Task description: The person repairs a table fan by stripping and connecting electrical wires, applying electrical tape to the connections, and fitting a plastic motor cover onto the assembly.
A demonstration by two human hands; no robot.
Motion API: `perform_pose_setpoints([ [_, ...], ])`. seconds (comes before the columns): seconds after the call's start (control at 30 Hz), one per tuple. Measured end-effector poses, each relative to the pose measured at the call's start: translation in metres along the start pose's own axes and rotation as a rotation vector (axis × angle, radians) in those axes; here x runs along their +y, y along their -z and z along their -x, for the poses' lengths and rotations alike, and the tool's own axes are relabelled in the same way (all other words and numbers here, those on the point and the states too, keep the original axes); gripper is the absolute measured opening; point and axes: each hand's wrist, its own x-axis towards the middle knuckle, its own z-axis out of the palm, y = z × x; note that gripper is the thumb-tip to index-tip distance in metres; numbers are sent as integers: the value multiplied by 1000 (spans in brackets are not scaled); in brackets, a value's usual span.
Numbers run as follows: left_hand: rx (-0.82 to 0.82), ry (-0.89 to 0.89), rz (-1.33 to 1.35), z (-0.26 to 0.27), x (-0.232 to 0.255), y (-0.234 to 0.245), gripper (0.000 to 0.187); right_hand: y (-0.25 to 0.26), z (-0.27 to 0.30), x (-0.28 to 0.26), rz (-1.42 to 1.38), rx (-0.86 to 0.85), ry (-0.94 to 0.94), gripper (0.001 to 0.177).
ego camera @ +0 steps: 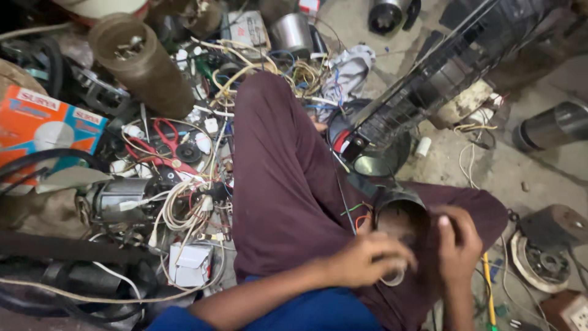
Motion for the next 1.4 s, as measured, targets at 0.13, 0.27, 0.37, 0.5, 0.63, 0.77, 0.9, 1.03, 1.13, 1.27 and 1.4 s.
perform_pose_setpoints([
  [0.13, -345, -87, -283, 27, 13, 8, 16, -29, -58, 24, 83, -415, 156, 24],
  [0.27, -221, -88, -314, 13, 18, -5, 15, -65, -123, 60, 20, -888, 175, 43],
  [0.37, -192, -28, -305, 15, 29, -20, 14, -78, -146, 61, -203, -1233, -134, 38],
  [0.5, -351, -67, -262, 28, 33, -47, 17, -59, -139, 58, -357, -1312, -296, 35],
  [0.63, -403, -167, -108, 27, 38, -56, 18, -53, -123, 63, -477, -1354, -621, 29],
  [0.77, -180, -106, -11, 22, 53, -36, 12, -79, -124, 88, -34, -947, -104, 28],
  [0.9, -48, 27, 71, 7, 72, -18, 11, -99, -126, 105, 576, -972, 468, 34],
  [1.03, 62, 136, 229, -7, 86, -13, 11, -108, -110, 121, 618, -961, 540, 31],
  [1.13, -24, 159, 291, -7, 91, -15, 11, -116, -107, 144, 346, -1101, 515, 35],
  [1.27, -65, 182, 291, 0, 91, -17, 10, -142, -117, 166, 375, -1138, -124, 41],
  [1.4, -66, 120, 304, -1, 87, -21, 9, -142, -137, 161, 151, -1206, -109, 39],
])
